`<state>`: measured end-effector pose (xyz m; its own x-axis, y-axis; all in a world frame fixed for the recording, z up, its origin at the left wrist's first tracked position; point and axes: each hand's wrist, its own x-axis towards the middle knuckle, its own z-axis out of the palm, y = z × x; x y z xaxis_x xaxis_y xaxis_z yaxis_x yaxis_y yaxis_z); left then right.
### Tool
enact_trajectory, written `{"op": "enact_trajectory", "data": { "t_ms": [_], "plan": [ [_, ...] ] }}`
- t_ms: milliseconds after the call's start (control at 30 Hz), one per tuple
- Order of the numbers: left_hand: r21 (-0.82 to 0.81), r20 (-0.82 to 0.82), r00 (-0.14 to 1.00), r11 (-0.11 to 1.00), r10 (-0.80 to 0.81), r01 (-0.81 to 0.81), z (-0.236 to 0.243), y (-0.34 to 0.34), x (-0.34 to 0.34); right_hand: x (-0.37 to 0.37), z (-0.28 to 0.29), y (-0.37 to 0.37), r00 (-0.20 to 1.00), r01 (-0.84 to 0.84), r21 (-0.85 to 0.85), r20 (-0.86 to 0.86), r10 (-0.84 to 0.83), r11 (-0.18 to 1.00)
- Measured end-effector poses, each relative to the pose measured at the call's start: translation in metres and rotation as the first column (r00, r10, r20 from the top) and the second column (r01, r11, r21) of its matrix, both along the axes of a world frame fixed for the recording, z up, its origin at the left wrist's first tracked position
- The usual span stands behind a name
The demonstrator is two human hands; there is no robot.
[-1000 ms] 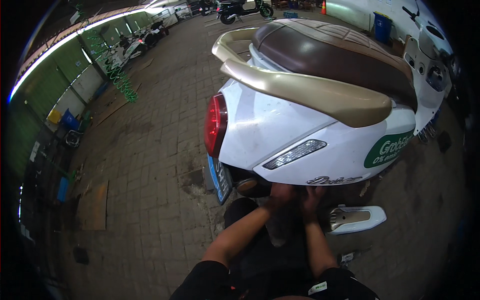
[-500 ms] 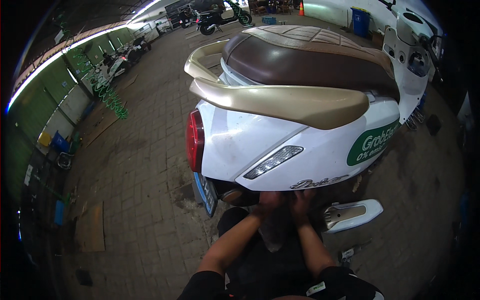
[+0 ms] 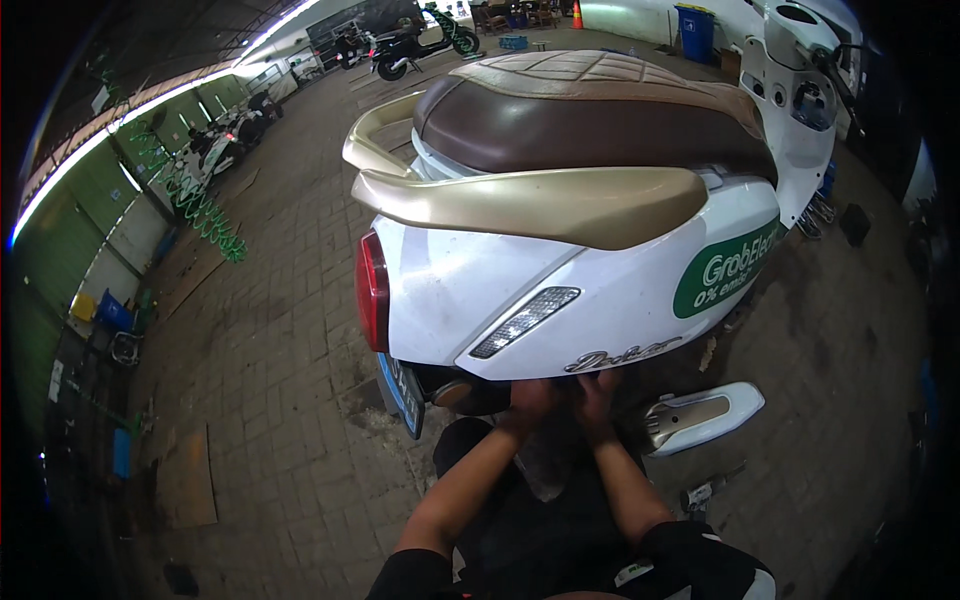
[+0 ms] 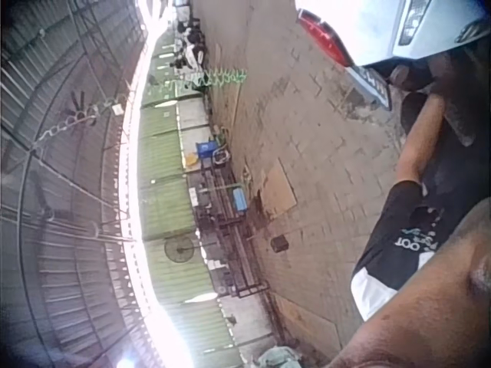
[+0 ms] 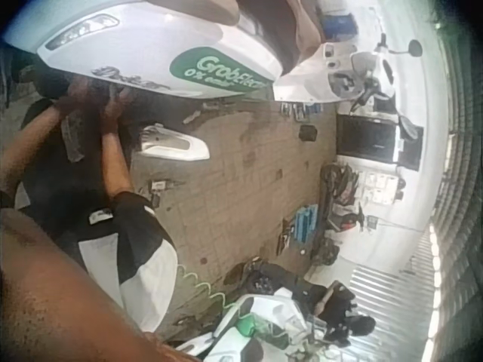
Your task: The person picks up paperwork and a small part from a counter, walks to a white electric scooter, and proceeds to disassemble and work on the rear brake assembly using a screwdriver and by hand.
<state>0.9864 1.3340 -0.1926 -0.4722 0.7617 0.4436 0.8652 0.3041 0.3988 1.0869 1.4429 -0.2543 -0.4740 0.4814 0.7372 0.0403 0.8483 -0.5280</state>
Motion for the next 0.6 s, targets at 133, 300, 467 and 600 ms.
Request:
{"op": "enact_trajectory", "data": {
  "t_ms": [133,300,467,600],
  "plan": [
    [0.100,-0.079,0.997,0.995,-0.005,0.013,-0.003,0.014,-0.005,-0.005,0.001,0.013,0.996,0.089,0.076,-0.010,-0.089,0.993],
    [-0.015,0.013,0.997,0.997,-0.072,0.072,-0.058,-0.003,-0.038,0.000,0.010,0.000,0.998,-0.004,0.010,-0.065,0.005,1.000],
    [-0.055,0.028,0.985,0.984,-0.171,0.172,0.009,0.020,0.001,-0.009,-0.029,0.013,0.992,0.117,-0.023,-0.035,-0.118,0.993],
    [-0.067,-0.242,0.955,0.985,-0.169,0.157,-0.017,0.016,-0.027,-0.005,-0.035,0.014,0.997,0.072,-0.073,-0.034,-0.075,0.995]
  ]
}}
